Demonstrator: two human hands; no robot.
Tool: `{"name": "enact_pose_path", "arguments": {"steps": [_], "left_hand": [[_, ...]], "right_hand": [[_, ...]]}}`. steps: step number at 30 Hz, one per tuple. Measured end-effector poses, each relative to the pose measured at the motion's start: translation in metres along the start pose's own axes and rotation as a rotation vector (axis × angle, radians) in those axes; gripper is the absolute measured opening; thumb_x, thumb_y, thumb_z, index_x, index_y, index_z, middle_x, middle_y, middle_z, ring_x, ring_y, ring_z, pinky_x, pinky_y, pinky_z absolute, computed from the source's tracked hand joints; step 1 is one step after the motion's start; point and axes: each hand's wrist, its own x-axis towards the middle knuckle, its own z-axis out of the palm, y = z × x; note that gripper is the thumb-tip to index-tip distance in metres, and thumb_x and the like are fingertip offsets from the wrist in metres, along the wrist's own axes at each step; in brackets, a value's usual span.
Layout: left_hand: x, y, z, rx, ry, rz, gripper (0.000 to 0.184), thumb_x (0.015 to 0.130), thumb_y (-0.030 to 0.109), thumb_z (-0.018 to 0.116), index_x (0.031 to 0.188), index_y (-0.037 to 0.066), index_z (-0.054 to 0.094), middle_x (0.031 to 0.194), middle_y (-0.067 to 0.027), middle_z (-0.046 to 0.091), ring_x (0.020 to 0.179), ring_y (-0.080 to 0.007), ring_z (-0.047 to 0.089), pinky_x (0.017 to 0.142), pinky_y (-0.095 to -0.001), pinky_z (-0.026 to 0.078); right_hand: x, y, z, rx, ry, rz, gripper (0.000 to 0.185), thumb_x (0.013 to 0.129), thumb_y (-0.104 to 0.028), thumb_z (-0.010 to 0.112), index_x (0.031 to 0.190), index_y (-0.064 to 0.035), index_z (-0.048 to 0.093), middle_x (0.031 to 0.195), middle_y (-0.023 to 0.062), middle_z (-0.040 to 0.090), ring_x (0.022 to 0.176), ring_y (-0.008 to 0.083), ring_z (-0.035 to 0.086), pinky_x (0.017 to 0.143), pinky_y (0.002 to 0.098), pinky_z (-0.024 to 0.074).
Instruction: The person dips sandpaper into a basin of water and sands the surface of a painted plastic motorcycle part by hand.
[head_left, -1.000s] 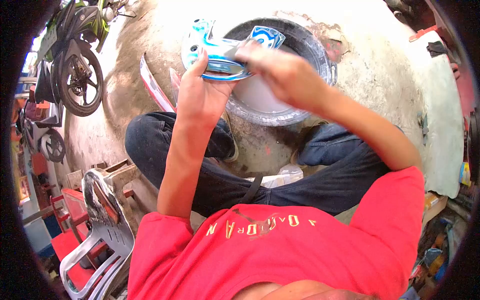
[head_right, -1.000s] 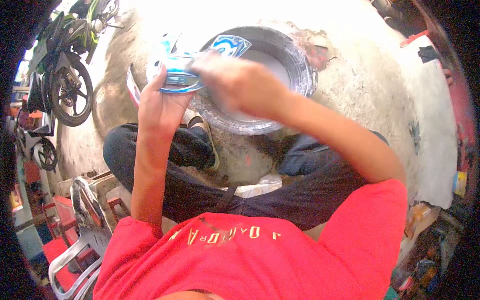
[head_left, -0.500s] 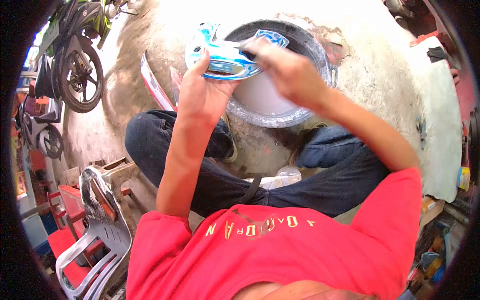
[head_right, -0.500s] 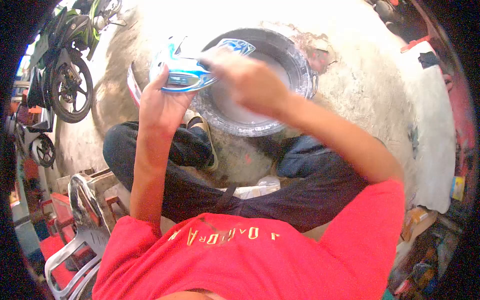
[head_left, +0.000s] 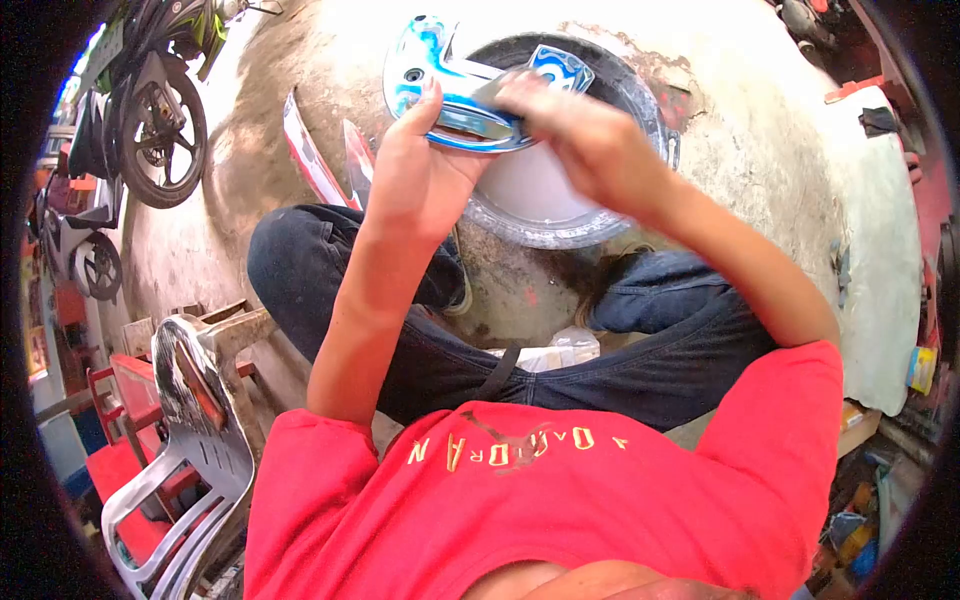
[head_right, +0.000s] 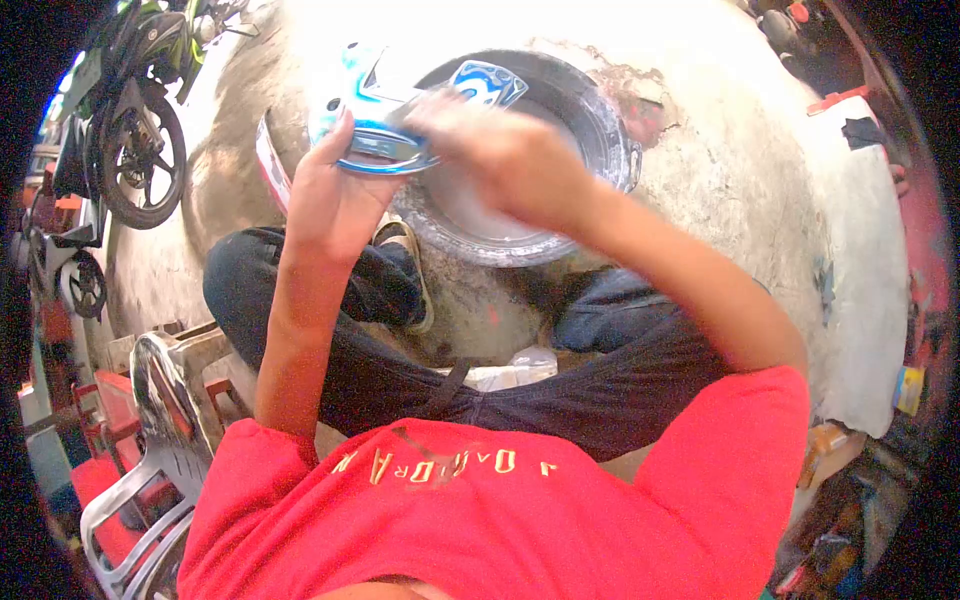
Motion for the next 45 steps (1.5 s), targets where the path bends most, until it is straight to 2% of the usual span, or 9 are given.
{"name": "enact_pose_path", "arguments": {"steps": [2,10,12,20,22,24,30,36,45], "left_hand": [[-0.001,-0.001,0.0,0.027,0.064,0.012,0.037,0.108,0.027,0.035,0.134,0.002,0.045,0.131,-0.0179,0.057,0.121,-0.0302,0.057,0.104,-0.0505,0.047],[0.003,-0.004,-0.005,-0.041,-0.036,-0.022,0.037,0.108,0.026,0.037,0.134,0.002,0.045,0.131,-0.0168,0.057,0.121,-0.0298,0.057,0.104,-0.0504,0.047],[0.0,-0.002,0.0,0.007,0.048,-0.023,0.037,0.108,0.025,0.038,0.137,0.002,0.044,0.132,-0.0165,0.057,0.121,-0.03,0.057,0.103,-0.051,0.047],[0.003,0.001,-0.006,-0.042,0.024,-0.038,0.04,0.107,0.022,0.041,0.142,0.003,0.041,0.134,-0.0165,0.055,0.122,-0.0305,0.056,0.103,-0.0509,0.046],[0.003,0.001,-0.005,-0.042,0.032,-0.032,0.04,0.107,0.022,0.041,0.142,0.003,0.04,0.135,-0.0165,0.055,0.123,-0.0306,0.056,0.104,-0.0511,0.046],[0.003,0.001,-0.005,-0.041,0.019,-0.029,0.041,0.107,0.022,0.041,0.143,0.003,0.039,0.136,-0.0166,0.054,0.124,-0.0306,0.056,0.104,-0.0512,0.046],[0.003,0.001,-0.005,-0.028,-0.007,-0.029,0.041,0.107,0.022,0.041,0.143,0.002,0.039,0.137,-0.0168,0.054,0.124,-0.0303,0.056,0.104,-0.0505,0.046],[0.003,-0.001,-0.002,-0.048,0.027,-0.046,0.041,0.106,0.022,0.043,0.141,0.001,0.041,0.133,-0.017,0.057,0.121,-0.0305,0.058,0.102,-0.0494,0.047],[0.001,-0.002,-0.005,-0.08,-0.014,-0.063,0.041,0.106,0.021,0.043,0.142,0.002,0.04,0.134,-0.0166,0.056,0.121,-0.0298,0.058,0.101,-0.0496,0.049]], "right_hand": [[0.01,0.019,-0.012,0.111,-0.089,0.604,0.035,0.096,-0.006,0.054,0.13,-0.0026,0.058,0.128,0.0258,0.06,0.119,0.0344,0.061,0.099,0.038,0.0503],[0.001,0.006,0.001,0.0,-0.006,-0.065,0.039,0.094,-0.006,0.06,0.132,0.0022,0.056,0.124,0.0221,0.064,0.117,0.0364,0.062,0.097,0.0409,0.0507],[0.002,0.03,-0.004,-0.094,-0.029,0.348,0.042,0.099,-0.026,0.054,0.12,0.0108,0.059,0.115,0.0306,0.064,0.098,0.0418,0.067,0.085,0.0451,0.055],[0.012,0.026,-0.029,0.09,0.051,0.756,0.045,0.101,-0.036,0.053,0.106,0.0065,0.067,0.09,0.0268,0.069,0.081,0.0396,0.068,0.073,0.0427,0.0518],[0.016,0.037,-0.034,0.251,0.234,0.749,0.04,0.098,-0.032,0.06,0.105,0.0064,0.068,0.091,0.0187,0.073,0.083,0.0212,0.069,0.077,0.0345,0.0526],[0.021,0.033,-0.039,0.316,0.386,0.662,0.04,0.104,-0.023,0.052,0.081,0.0069,0.066,0.064,-0.0018,0.059,0.058,0.0062,0.049,0.049,0.0277,0.0371],[0.031,0.022,-0.044,0.489,0.393,0.596,0.024,0.098,-0.007,0.059,0.117,0.0066,0.065,0.104,0.0092,0.071,0.091,0.0137,0.064,0.082,0.0279,0.052],[0.019,0.038,-0.036,0.425,0.397,0.563,0.031,0.093,-0.023,0.068,0.109,0.0037,0.069,0.098,0.0127,0.074,0.089,0.0151,0.067,0.082,0.0306,0.0529],[0.013,0.035,-0.032,0.158,0.333,0.325,0.017,0.088,-0.003,0.07,0.105,-0.0028,0.064,0.105,0.0108,0.073,0.099,0.0168,0.069,0.088,0.0292,0.0549]]}}
